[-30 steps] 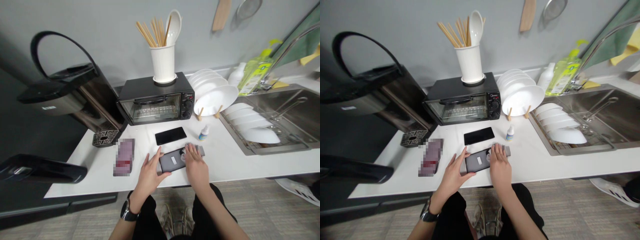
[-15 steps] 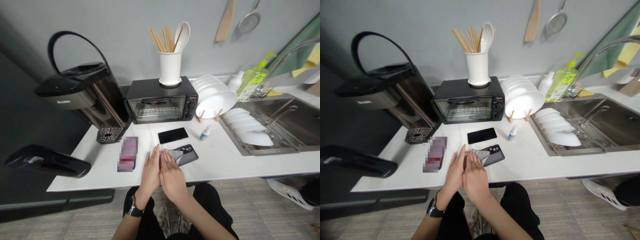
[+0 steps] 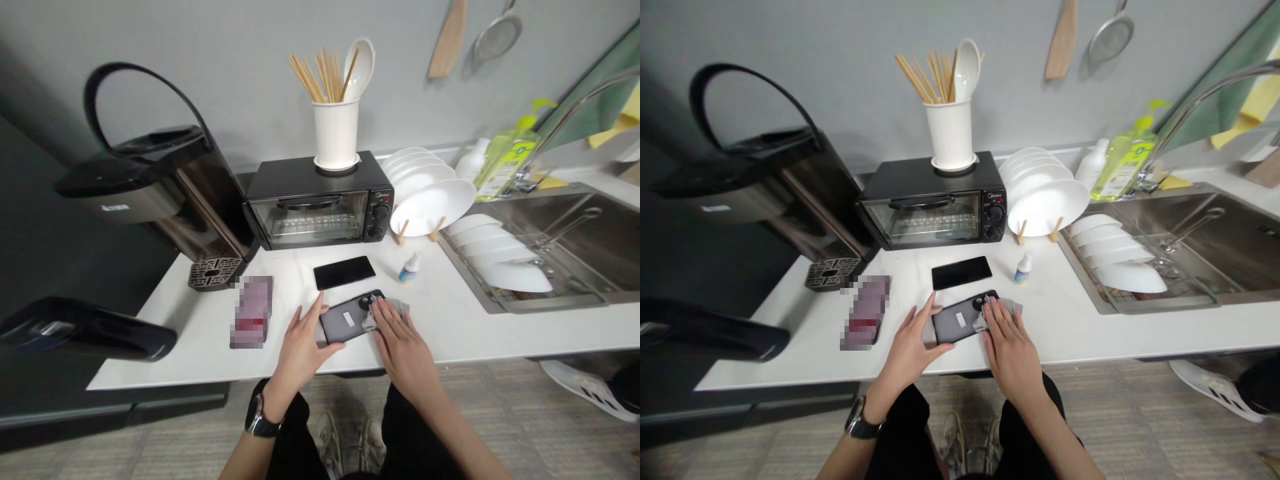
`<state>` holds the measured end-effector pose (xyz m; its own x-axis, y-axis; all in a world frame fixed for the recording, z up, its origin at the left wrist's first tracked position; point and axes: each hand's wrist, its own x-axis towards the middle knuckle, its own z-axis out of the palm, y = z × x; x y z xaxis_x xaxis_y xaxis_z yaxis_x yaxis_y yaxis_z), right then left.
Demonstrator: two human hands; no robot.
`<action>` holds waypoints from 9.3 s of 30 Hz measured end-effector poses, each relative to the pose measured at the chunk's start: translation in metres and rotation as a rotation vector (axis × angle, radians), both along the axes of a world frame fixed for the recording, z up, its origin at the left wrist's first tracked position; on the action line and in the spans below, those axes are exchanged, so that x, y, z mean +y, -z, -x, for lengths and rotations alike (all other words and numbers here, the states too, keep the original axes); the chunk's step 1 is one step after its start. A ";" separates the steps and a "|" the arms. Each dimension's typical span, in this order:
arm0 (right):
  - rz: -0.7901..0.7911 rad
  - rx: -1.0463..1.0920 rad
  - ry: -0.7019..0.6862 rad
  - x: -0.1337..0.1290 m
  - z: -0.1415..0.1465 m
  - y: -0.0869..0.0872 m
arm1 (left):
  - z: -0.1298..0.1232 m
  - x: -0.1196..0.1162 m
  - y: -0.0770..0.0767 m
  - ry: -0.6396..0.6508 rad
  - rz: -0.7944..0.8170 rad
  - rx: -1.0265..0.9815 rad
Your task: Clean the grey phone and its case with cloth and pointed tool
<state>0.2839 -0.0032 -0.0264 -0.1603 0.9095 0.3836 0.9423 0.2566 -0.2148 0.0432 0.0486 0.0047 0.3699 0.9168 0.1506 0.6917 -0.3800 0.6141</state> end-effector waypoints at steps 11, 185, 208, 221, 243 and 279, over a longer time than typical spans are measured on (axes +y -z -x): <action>0.070 -0.029 0.266 0.064 0.048 -0.009 | 0.000 0.001 0.002 0.013 0.001 0.031; 0.042 0.464 -0.055 0.049 0.014 -0.014 | 0.003 -0.003 0.004 0.084 -0.041 0.151; 0.229 0.424 -0.077 0.032 0.007 -0.021 | -0.019 0.091 -0.054 -0.062 -0.261 0.416; 0.210 0.879 -0.055 0.049 -0.025 -0.016 | -0.029 -0.003 -0.029 0.051 0.345 -0.378; -0.039 0.276 -0.019 0.021 -0.033 -0.018 | -0.020 -0.029 0.004 0.144 -0.148 0.017; 0.075 0.167 -0.047 0.006 0.037 -0.020 | -0.013 -0.035 0.008 0.028 -0.063 -0.011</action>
<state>0.2467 0.0029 -0.0069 -0.1431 0.9294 0.3402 0.8793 0.2772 -0.3874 0.0560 0.0139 -0.0029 0.3934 0.8946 0.2121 0.6734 -0.4374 0.5960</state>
